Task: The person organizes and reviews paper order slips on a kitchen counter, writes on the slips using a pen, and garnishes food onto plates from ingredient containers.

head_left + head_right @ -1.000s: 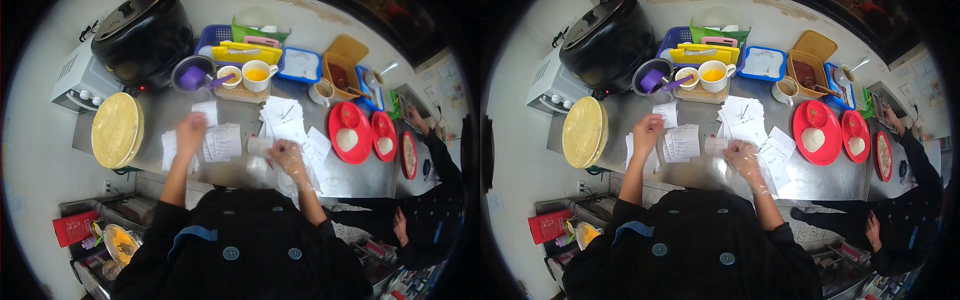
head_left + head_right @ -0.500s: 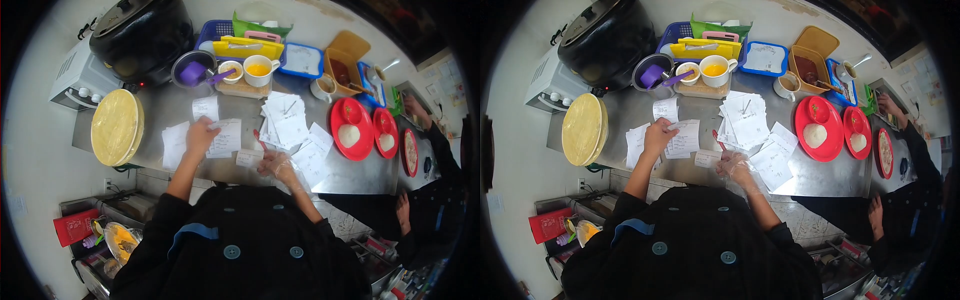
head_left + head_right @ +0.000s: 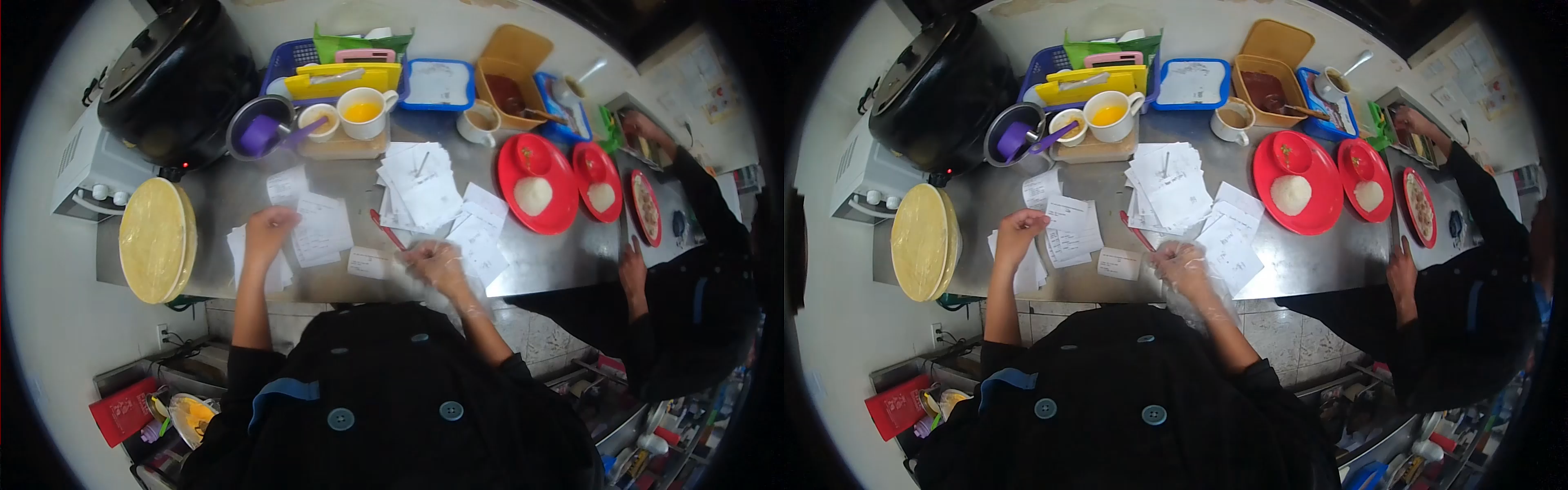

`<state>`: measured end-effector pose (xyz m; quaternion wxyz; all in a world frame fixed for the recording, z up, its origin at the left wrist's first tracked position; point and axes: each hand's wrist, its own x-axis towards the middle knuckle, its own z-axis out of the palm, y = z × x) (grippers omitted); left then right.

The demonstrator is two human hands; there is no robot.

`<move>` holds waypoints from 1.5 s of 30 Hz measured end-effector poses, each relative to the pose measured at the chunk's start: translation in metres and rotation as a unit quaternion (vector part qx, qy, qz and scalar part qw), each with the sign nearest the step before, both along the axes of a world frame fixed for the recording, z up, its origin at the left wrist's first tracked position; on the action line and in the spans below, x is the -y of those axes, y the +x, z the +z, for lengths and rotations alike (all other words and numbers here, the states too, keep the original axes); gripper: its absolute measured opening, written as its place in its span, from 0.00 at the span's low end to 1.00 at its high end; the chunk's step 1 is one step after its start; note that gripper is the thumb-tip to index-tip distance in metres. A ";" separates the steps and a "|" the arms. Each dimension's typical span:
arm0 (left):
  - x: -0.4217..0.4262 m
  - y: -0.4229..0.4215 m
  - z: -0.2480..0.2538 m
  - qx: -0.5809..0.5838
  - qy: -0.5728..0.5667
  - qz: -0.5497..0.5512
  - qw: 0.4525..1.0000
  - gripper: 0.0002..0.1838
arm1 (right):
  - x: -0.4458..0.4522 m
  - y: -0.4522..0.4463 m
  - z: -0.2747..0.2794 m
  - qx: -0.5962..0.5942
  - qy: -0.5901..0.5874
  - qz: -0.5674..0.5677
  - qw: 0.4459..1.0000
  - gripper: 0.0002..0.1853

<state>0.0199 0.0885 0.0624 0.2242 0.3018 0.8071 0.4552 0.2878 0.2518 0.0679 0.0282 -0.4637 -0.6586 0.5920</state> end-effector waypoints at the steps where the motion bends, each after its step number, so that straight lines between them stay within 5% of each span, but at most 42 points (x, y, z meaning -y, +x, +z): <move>1: -0.003 0.004 0.011 0.061 0.022 -0.001 0.998 0.07 | -0.010 0.011 -0.003 0.003 0.002 -0.006 1.000 0.11; 3: -0.008 0.009 0.027 0.126 0.011 0.002 0.992 0.06 | -0.040 0.045 -0.018 -0.050 0.252 -0.004 0.966 0.10; 6: -0.017 0.015 0.029 0.217 0.024 0.046 0.975 0.06 | -0.085 0.090 -0.027 0.026 0.275 -0.085 0.957 0.14; 8: -0.021 0.014 0.015 0.216 0.028 0.023 0.976 0.06 | -0.101 0.108 -0.028 0.211 0.309 0.014 0.927 0.21; 14: -0.039 0.029 0.014 0.193 0.023 -0.011 0.981 0.14 | -0.072 0.098 -0.005 0.252 0.351 0.059 0.900 0.28; 17: -0.043 0.031 0.017 0.190 0.029 -0.019 0.981 0.22 | -0.076 0.116 -0.038 0.199 0.410 0.061 0.888 0.25; 20: -0.044 0.035 0.023 0.187 0.035 -0.015 0.982 0.27 | -0.090 0.137 -0.068 0.065 0.276 -0.051 0.958 0.15; 23: -0.042 0.035 0.024 0.183 0.037 -0.011 0.982 0.27 | -0.091 0.141 -0.034 -0.029 0.153 -0.158 0.975 0.05; 24: -0.042 0.035 0.023 0.184 0.035 -0.009 0.982 0.27 | -0.089 0.141 -0.036 -0.116 0.081 -0.225 0.964 0.02; 28: -0.043 0.035 0.022 0.177 0.034 -0.001 0.984 0.27 | -0.085 0.145 -0.022 -0.141 -0.040 -0.372 0.916 0.07; 45: -0.072 0.029 0.006 0.168 0.027 0.014 0.985 0.26 | -0.073 0.152 -0.037 -0.049 -0.005 -0.250 0.967 0.09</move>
